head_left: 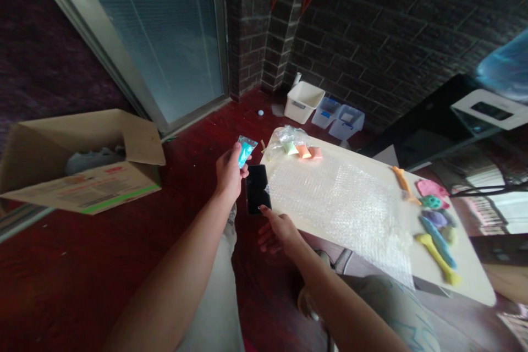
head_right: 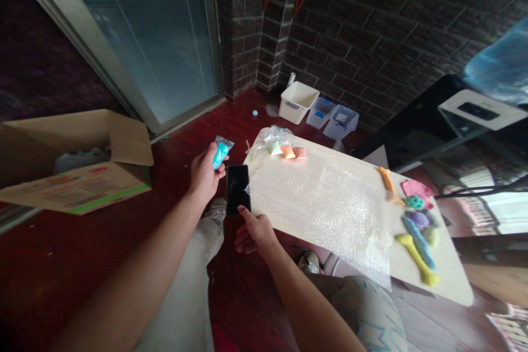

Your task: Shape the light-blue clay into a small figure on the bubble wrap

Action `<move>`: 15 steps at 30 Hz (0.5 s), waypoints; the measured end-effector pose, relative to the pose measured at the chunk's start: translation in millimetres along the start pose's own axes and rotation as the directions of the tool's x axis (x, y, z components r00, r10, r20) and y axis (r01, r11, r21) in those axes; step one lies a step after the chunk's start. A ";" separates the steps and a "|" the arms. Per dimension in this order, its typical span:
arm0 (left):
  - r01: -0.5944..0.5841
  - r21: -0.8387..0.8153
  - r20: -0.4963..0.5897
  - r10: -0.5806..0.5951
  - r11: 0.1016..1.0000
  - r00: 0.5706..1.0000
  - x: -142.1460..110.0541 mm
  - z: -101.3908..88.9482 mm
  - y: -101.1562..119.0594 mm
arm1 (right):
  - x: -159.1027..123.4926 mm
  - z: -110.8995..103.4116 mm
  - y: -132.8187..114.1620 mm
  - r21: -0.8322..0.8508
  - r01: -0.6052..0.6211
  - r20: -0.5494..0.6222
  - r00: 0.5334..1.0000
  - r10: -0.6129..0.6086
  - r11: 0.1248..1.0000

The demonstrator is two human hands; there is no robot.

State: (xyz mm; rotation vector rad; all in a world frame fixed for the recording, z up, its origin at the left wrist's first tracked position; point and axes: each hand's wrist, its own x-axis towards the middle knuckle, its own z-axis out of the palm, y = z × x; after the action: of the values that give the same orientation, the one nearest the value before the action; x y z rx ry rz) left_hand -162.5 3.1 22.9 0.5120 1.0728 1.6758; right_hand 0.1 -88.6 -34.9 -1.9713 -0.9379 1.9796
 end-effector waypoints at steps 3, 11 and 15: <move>-0.015 -0.026 0.037 0.016 1.000 0.999 -0.3 3.7 -1.5 | 0.8 8.8 -0.9 -0.013 -0.020 -0.065 0.998 0.019 1.000; 0.006 -0.051 0.119 0.000 0.999 0.993 -5.5 5.2 2.5 | 6.0 17.6 -3.8 -0.056 -0.040 -0.152 0.988 0.031 0.998; -0.023 -0.021 0.144 0.026 1.000 0.989 -4.5 1.0 5.4 | 9.8 15.1 -8.2 -0.067 -0.012 -0.103 0.995 0.005 0.998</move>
State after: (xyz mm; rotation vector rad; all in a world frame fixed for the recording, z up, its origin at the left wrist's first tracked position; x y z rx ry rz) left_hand -162.9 -1.0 28.8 0.6267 0.9481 1.6424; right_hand -17.7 -81.2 -39.8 -2.0942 -0.9857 1.8541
